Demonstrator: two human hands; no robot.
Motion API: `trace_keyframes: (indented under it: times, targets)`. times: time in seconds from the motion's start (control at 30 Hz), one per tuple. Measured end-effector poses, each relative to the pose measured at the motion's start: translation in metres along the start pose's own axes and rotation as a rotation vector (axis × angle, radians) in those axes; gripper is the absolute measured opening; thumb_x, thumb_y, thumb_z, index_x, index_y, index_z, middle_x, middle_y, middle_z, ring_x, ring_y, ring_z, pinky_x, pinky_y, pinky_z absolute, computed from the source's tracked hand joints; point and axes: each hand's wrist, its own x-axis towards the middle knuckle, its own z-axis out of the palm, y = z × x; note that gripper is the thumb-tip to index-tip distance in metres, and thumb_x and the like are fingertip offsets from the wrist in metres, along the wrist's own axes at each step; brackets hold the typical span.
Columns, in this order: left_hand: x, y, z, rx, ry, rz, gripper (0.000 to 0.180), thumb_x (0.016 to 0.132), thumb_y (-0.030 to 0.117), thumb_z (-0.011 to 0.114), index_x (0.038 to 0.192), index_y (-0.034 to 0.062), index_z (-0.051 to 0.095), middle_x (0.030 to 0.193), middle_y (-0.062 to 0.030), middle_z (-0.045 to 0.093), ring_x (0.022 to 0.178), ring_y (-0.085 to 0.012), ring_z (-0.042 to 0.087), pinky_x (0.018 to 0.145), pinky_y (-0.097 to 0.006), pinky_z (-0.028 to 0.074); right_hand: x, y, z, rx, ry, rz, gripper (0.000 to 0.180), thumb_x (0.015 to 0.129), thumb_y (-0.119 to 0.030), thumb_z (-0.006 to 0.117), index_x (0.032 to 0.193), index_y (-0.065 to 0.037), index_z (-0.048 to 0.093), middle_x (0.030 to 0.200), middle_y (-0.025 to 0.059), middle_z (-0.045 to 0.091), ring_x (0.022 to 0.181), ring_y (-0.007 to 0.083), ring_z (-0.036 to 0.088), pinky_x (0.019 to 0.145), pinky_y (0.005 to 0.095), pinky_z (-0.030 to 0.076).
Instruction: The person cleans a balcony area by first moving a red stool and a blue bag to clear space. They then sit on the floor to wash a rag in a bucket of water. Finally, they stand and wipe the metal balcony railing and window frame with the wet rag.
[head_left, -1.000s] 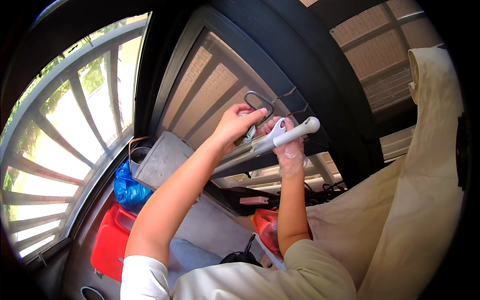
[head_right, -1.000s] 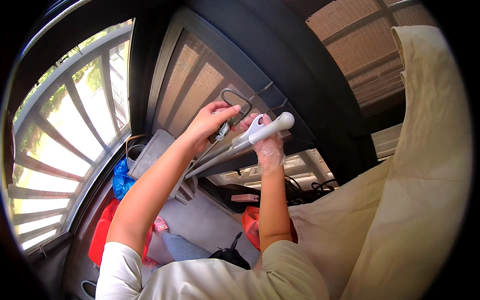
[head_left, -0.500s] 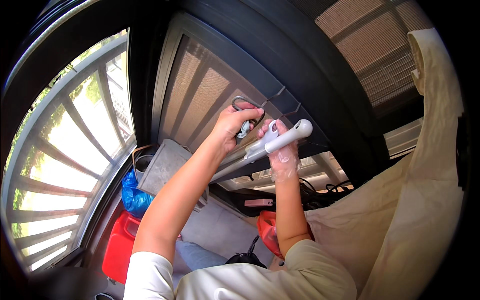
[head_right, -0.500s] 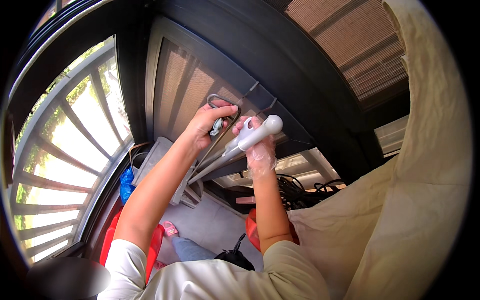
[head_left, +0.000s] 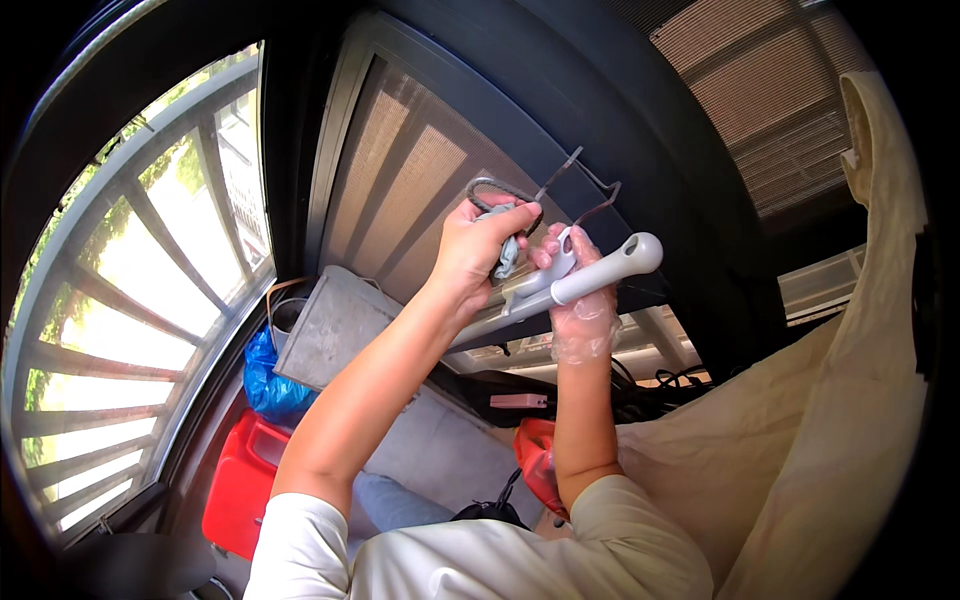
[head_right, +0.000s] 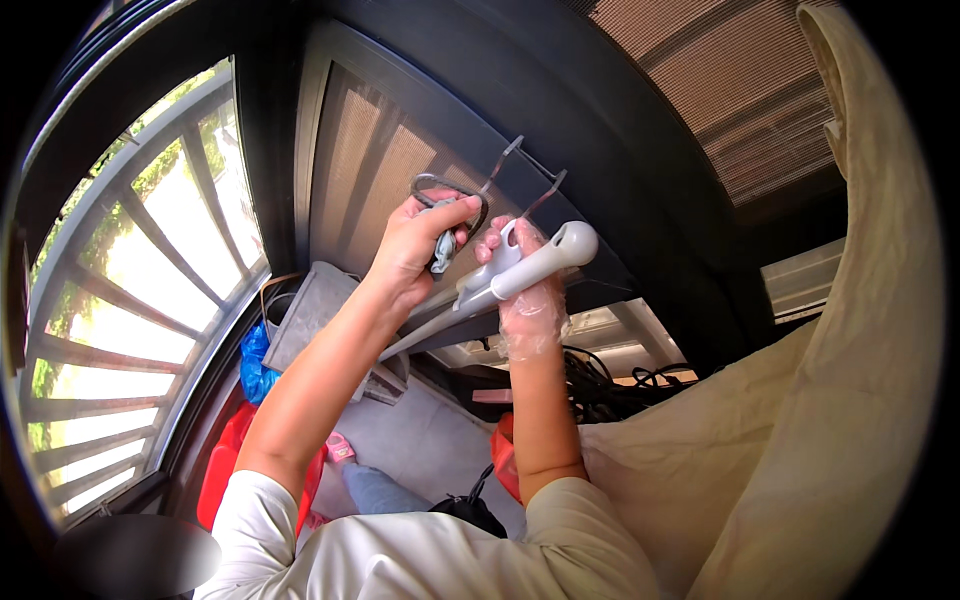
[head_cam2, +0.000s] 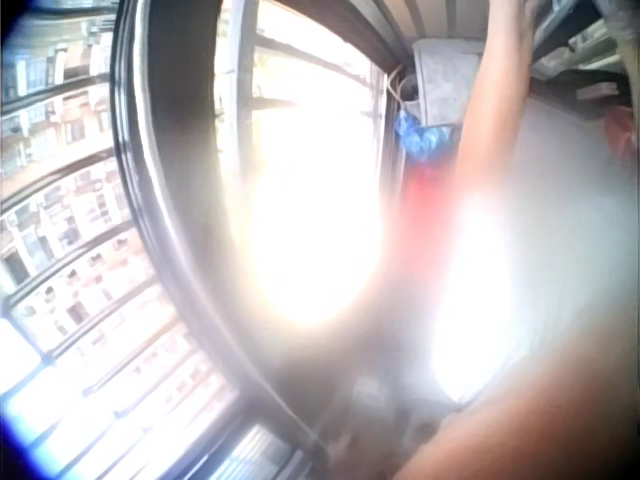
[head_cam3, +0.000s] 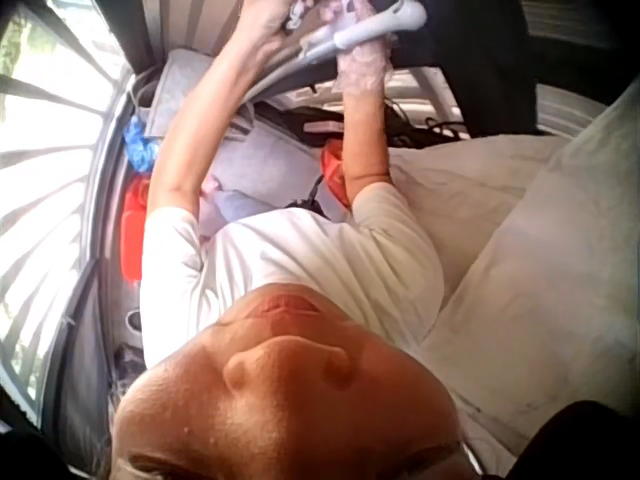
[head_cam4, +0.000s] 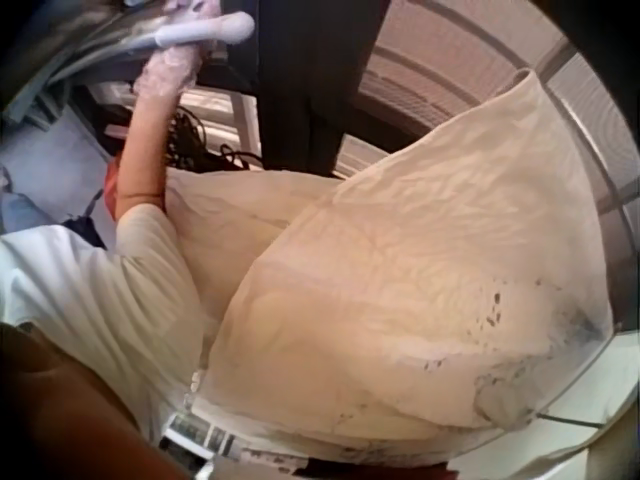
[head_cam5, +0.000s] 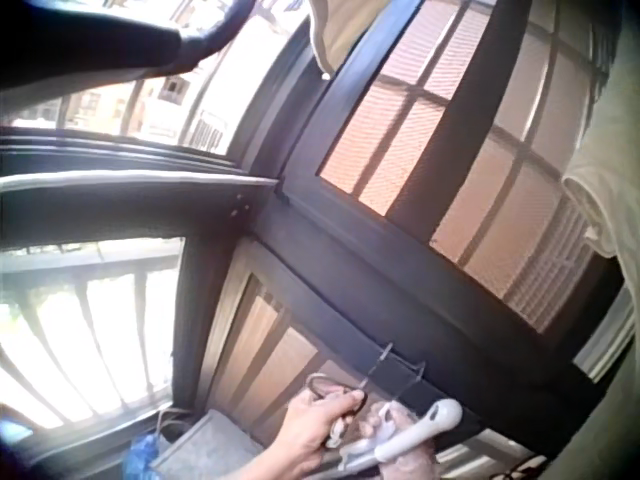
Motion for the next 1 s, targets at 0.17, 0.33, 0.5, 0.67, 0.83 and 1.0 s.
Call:
trace_keyframes:
  times: [0.17,0.33,0.5,0.67,0.83,1.0]
  targets:
    - [-0.033,-0.001,0.005,-0.004,-0.014,0.062,0.022,0.072,-0.002,0.068,0.084,0.0023,0.049,0.077,-0.0071,0.059,0.058,-0.0104,0.055,0.051,-0.023,0.045,-0.022,-0.009,0.013,-0.057,0.032,-0.018,0.021,0.088,-0.015,0.051,0.089,0.006,0.053,0.073,0.0091,0.049,0.067,0.0187,0.047,0.063,0.0287,0.04]
    - [-0.072,-0.028,-0.012,-0.039,0.019,0.136,0.019,0.074,0.0,0.068,0.084,0.0024,0.052,0.079,-0.0058,0.061,0.056,-0.0085,0.054,0.051,-0.022,0.045,-0.069,-0.004,0.022,-0.08,0.054,0.003,0.021,0.09,-0.019,0.047,0.087,0.002,0.051,0.071,0.0072,0.046,0.066,0.0155,0.042,0.069,0.0313,0.037]
    - [-0.114,-0.035,-0.012,-0.07,-0.003,0.169,0.018,0.075,0.001,0.067,0.084,0.0001,0.052,0.084,-0.0078,0.061,0.058,-0.0081,0.055,0.051,-0.022,0.046,-0.113,-0.003,0.03,-0.116,0.058,-0.045,0.019,0.092,-0.021,0.044,0.092,-0.002,0.047,0.069,0.0032,0.043,0.063,0.0133,0.04,0.074,0.0355,0.036]
    - [-0.164,-0.04,0.005,-0.097,-0.014,0.211,0.018,0.075,0.004,0.069,0.081,0.0001,0.052,0.077,-0.0068,0.061,0.056,-0.0081,0.054,0.051,-0.023,0.046,-0.166,-0.017,0.041,-0.176,0.035,-0.135,0.018,0.092,-0.02,0.045,0.093,-0.002,0.048,0.07,0.0031,0.043,0.063,0.0126,0.04,0.077,0.036,0.037]
    - [-0.21,-0.055,0.015,0.019,-0.018,0.232,0.019,0.076,0.008,0.07,0.078,0.0016,0.051,0.069,-0.0051,0.058,0.055,-0.0092,0.054,0.048,-0.023,0.043,-0.224,-0.025,0.034,-0.037,-0.022,-0.093,0.018,0.09,-0.02,0.05,0.091,-0.002,0.049,0.073,0.0054,0.046,0.066,0.0149,0.043,0.081,0.0346,0.037]
    - [-0.275,-0.053,0.041,0.077,-0.014,0.095,0.023,0.076,0.009,0.07,0.079,0.0035,0.048,0.072,-0.0086,0.06,0.052,-0.0131,0.057,0.046,-0.025,0.044,-0.297,-0.046,0.052,-0.006,0.04,-0.097,0.017,0.089,-0.018,0.05,0.091,-0.001,0.05,0.075,0.0066,0.048,0.07,0.0176,0.044,0.07,0.0285,0.038]
